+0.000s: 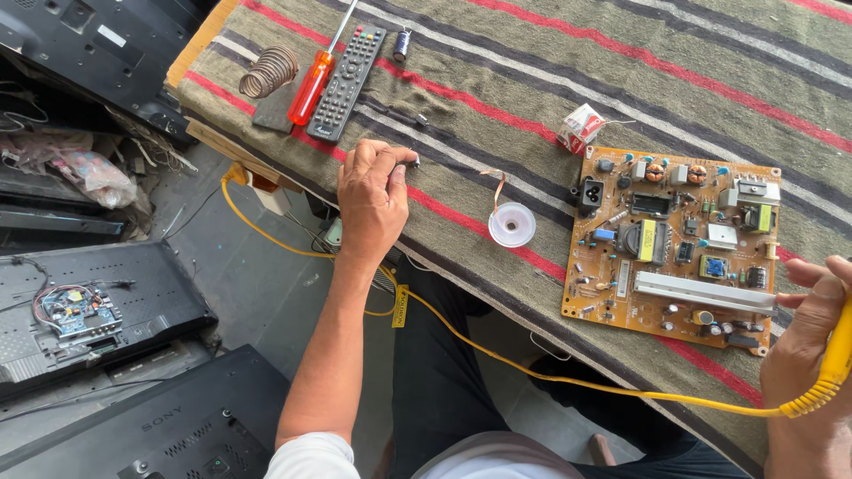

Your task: The person solders components onto a circuit board using a soldering iron and solder wire. They flip the board to access both sides, apply solder to specific points, and handle small electronic components. The work is performed on a striped cloth-covered bench with tools and parts nearby.

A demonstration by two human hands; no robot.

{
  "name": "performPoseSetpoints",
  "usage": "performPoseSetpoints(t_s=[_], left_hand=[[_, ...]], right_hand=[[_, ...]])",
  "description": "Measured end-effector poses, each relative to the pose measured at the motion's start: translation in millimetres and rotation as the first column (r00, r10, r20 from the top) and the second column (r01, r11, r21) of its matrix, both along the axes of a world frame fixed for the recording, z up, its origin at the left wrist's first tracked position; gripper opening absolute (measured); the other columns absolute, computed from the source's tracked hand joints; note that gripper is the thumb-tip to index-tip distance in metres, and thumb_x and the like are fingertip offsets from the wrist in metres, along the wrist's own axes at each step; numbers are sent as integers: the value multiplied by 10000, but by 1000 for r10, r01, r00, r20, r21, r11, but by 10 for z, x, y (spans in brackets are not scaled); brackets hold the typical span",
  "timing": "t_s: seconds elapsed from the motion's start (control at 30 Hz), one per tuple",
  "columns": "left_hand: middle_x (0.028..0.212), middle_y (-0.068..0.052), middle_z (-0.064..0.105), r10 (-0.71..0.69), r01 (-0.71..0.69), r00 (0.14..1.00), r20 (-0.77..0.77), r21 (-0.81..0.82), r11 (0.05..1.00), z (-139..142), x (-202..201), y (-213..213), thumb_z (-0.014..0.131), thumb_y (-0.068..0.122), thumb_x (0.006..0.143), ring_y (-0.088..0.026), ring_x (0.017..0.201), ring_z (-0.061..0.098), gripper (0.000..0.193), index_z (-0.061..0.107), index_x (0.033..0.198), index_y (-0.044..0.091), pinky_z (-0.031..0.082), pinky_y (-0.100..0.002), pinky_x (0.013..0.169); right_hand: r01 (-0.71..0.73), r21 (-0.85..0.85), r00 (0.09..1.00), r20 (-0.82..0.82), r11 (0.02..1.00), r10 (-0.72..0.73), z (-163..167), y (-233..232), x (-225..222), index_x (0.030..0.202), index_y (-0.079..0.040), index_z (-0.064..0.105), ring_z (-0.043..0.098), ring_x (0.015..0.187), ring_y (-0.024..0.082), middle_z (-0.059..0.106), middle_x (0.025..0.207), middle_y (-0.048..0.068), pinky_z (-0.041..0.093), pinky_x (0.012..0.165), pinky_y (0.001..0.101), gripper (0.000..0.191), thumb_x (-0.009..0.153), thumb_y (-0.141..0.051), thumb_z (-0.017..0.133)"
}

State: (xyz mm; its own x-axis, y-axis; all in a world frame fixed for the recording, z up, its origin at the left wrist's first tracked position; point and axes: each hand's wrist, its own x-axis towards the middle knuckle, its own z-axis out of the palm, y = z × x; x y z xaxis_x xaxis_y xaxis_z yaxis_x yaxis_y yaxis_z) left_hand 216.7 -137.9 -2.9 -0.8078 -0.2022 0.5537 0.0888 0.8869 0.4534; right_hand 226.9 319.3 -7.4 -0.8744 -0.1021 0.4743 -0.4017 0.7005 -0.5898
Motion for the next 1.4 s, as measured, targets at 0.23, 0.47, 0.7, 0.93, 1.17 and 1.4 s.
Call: performPoseSetpoints(t_s=[0.23, 0.47, 0.7, 0.93, 1.17, 1.4], left_hand=[[1053, -63, 597, 9, -9, 1000, -6, 4, 1000, -12, -22, -11, 740, 98, 922, -276, 1049, 591, 130, 673, 1033, 86, 464, -444, 963], [1033, -88, 597, 47, -47, 999, -20, 18, 999, -22, -42, 43, 799, 161, 891, -299, 1023, 589, 208, 645, 990, 60, 464, -459, 940], [1046, -81, 616, 49, -49, 999, -1, 51, 997, -54, -42, 27, 767, 107, 931, -283, 1008, 599, 136, 686, 1016, 39, 488, -437, 928], [1044, -80, 619, 31, -31, 999, -12, 51, 998, -42, -31, 9, 770, 85, 921, -285, 1021, 601, 136, 717, 1035, 33, 499, -433, 925], [1037, -78, 625, 10, -10, 1000, -19, 42, 999, -35, -21, -14, 774, 81, 915, -287, 1023, 598, 144, 725, 1044, 41, 497, -437, 929], [1036, -75, 628, -3, 4, 1000, -13, 52, 999, -34, -16, -44, 774, 85, 916, -287, 1022, 599, 143, 733, 1049, 50, 497, -434, 925]], right_hand=[[21, 13, 1000, -2, 1000, -21, -47, 0, -19, 1454, -13, 436, 662, 1136, 282, 624, 1220, 231, 576, 869, 346, 235, 1320, -173, 328], [20, 16, 1000, -6, 1000, -20, -78, 28, -41, 1453, -12, 435, 664, 1132, 276, 625, 1217, 228, 575, 865, 337, 236, 1323, -173, 322], [18, 26, 1000, -4, 999, -18, -84, 29, -49, 1452, -15, 438, 667, 1140, 275, 634, 1214, 225, 577, 862, 333, 241, 1320, -182, 326], [21, 11, 1000, -6, 1000, -21, -90, 7, -58, 1443, 8, 443, 665, 1164, 282, 633, 1216, 228, 573, 862, 330, 250, 1323, -178, 326], [48, 8, 999, -5, 999, -48, -122, -11, -67, 1428, 38, 459, 674, 1135, 284, 646, 1196, 239, 572, 848, 331, 284, 1330, -190, 321], [43, -22, 999, -5, 999, -43, -151, -19, -77, 1426, 61, 449, 671, 1134, 290, 643, 1195, 252, 574, 856, 335, 307, 1294, -169, 295]])
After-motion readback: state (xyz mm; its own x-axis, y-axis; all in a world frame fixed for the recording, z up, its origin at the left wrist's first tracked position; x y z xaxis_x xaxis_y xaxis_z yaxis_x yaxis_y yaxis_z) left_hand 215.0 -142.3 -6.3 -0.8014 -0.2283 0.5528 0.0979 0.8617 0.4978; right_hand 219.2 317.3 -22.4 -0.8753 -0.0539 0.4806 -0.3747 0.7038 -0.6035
